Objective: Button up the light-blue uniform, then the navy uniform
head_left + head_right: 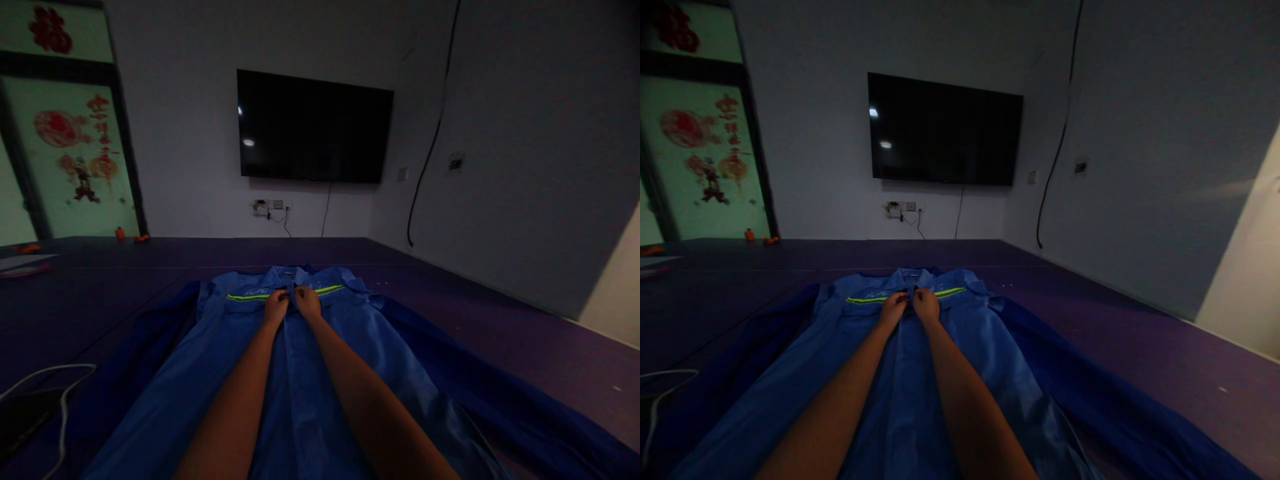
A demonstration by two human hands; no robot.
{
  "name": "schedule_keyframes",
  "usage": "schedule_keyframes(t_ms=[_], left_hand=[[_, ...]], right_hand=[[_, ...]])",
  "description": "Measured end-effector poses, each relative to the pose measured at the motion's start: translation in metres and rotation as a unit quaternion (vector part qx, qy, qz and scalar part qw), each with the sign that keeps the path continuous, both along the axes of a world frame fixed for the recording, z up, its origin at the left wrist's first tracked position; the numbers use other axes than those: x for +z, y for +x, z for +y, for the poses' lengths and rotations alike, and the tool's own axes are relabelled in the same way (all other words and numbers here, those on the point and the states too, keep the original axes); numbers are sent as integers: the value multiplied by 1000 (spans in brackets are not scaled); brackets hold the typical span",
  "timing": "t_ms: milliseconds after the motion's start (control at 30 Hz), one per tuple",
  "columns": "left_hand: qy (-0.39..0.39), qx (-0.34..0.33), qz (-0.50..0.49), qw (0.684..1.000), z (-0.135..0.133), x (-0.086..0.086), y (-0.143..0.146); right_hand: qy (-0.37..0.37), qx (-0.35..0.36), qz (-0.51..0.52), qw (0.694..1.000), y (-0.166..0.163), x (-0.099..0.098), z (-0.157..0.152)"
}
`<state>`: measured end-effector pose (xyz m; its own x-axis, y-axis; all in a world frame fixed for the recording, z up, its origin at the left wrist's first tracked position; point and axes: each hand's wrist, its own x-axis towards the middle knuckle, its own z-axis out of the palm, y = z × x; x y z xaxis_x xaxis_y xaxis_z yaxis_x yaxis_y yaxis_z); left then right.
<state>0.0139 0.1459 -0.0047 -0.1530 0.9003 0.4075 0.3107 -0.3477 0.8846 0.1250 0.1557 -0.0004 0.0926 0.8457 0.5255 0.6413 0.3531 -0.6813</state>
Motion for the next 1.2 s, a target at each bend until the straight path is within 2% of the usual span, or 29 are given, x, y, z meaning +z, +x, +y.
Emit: schedule_keyframes(t_ms=[467,1200], left_hand=[[0,12,-5,1000,2,-2,0],[-6,24,19,1000,-9,7,1]], right_hand=[[28,70,21,997,2,-5,5],[11,52,-19,998,0,-1,0]])
